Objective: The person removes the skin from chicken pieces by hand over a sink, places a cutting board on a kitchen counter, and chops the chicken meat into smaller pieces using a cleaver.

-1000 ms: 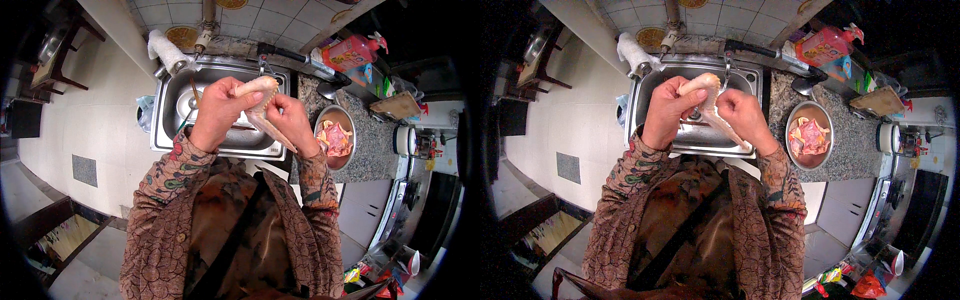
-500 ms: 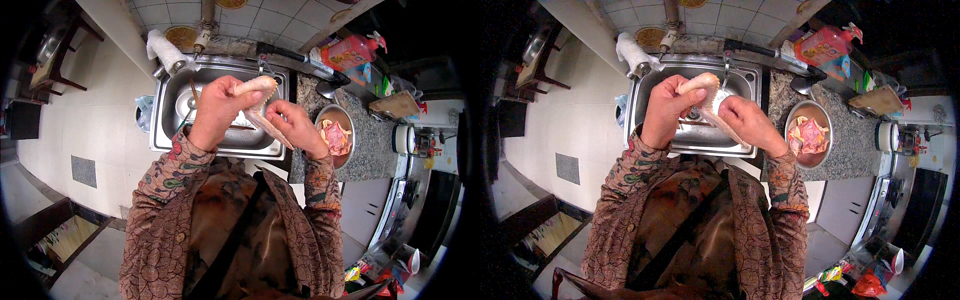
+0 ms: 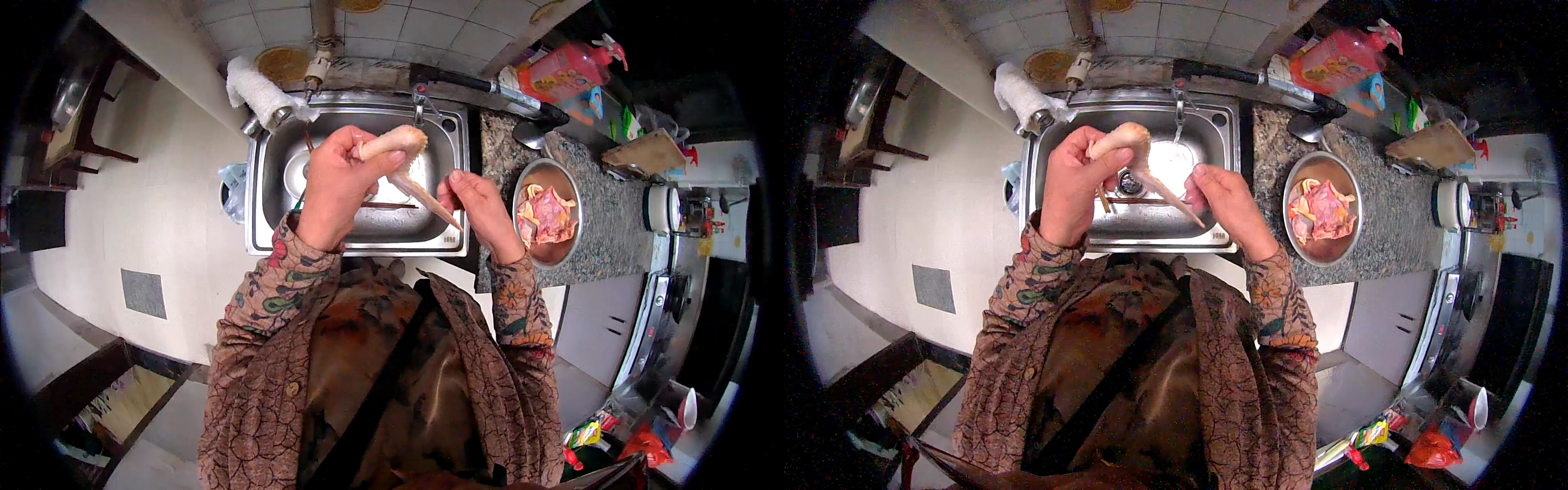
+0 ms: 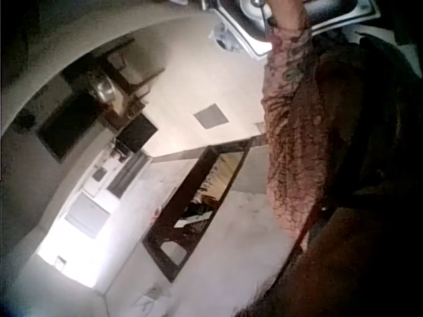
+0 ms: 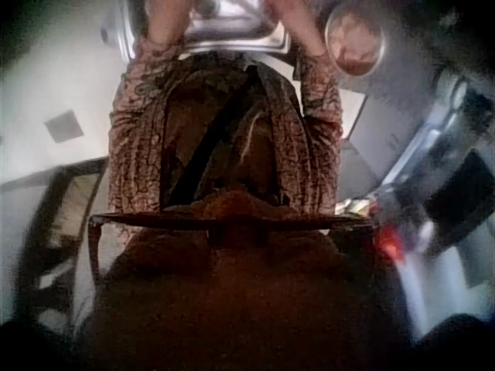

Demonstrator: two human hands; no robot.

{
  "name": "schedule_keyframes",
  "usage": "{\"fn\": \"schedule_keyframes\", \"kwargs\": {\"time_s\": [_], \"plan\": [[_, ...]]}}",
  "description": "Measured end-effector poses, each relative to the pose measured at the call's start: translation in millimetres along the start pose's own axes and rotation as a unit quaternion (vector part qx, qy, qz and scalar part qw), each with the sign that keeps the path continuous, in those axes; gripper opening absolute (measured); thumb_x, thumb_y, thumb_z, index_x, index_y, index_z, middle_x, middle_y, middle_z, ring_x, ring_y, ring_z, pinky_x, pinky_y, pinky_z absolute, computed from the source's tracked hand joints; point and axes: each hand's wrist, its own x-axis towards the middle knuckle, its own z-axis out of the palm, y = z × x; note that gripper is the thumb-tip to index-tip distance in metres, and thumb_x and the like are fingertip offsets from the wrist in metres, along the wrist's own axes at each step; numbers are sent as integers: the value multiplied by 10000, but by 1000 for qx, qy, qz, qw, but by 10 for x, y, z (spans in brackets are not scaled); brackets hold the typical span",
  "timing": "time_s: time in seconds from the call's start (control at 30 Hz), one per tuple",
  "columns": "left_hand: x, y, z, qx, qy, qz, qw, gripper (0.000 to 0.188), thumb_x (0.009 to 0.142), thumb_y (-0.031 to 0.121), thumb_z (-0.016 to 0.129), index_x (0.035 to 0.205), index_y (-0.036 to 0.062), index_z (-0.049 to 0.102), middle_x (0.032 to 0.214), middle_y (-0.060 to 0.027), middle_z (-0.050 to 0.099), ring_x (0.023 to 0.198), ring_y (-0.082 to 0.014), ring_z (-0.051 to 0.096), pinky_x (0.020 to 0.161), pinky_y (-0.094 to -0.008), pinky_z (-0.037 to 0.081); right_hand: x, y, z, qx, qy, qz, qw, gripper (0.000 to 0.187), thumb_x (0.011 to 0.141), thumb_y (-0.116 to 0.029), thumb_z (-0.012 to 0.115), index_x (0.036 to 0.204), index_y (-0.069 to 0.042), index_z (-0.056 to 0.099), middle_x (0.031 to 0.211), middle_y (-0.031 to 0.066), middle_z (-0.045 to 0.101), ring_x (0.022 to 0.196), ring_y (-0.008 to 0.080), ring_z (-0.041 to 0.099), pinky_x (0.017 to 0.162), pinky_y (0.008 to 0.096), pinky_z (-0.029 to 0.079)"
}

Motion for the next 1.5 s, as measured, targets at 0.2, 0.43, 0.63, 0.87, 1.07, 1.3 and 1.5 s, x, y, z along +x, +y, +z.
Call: {"fn": "schedule_keyframes", "kwargs": {"time_s": [0.2, 0.43, 0.63, 0.87, 1.07, 1.3, 1.5], "plan": [[-43, -139, -106, -60, -77, 21, 995, 325, 705, -62, 672, 963, 20, 493, 922, -59, 573, 892, -123, 563, 754, -250, 478, -69, -98, 98, 119, -40, 62, 990, 240, 868, -161, 578, 1009, 33, 561, 827, 105, 636, 708, 121, 590, 631, 229, 478], [-27, -51, -347, -226, -177, -102, 952, 408, 877, 177, 523, 1234, 14, 413, 986, -52, 586, 927, -132, 553, 779, -278, 449, -86, -311, 71, 0, 46, -46, 998, 238, 824, -83, 624, 1041, 8, 585, 877, 16, 622, 768, 52, 543, 677, 199, 442], [-9, -67, -167, -81, -138, -112, 981, 273, 906, 251, 523, 1025, 8, 562, 856, -18, 610, 745, -76, 563, 676, -227, 456, -125, -452, 159, -116, 80, -128, 982, 216, 826, -91, 626, 1019, 4, 601, 855, 18, 617, 766, 80, 542, 701, 219, 450], [-12, -53, -129, -60, -106, -81, 989, 240, 906, 243, 508, 975, 19, 557, 853, -15, 599, 729, -69, 543, 666, -215, 441, -119, -531, 317, -376, 275, -373, 802, 171, 755, -40, 659, 917, -4, 618, 793, 83, 589, 721, 191, 577, 683, 257, 463], [-67, -5, -79, 1, -76, -40, 996, 296, 926, 249, 470, 1050, -8, 546, 873, -22, 602, 752, -66, 540, 668, -214, 432, -337, -389, 695, -230, 292, -340, 864, 96, 744, 9, 644, 839, 12, 636, 769, 85, 587, 662, 138, 560, 594, 256, 462], [-68, -9, -41, 43, -84, 13, 995, 327, 943, 271, 456, 1093, -10, 527, 903, -24, 604, 765, -65, 547, 664, -204, 438, -95, -349, 722, 261, 130, -61, 955, 191, 846, -84, 574, 984, 41, 615, 834, 47, 610, 726, 101, 515, 675, 234, 419], [-76, -111, -50, 52, -70, 57, 995, 286, 934, 216, 494, 1078, -28, 527, 927, -28, 599, 819, -64, 540, 725, -205, 448, -3, -361, 728, 293, 117, -40, 948, 129, 854, -82, 558, 901, 31, 600, 796, 46, 581, 721, 108, 509, 684, 246, 417]]}}
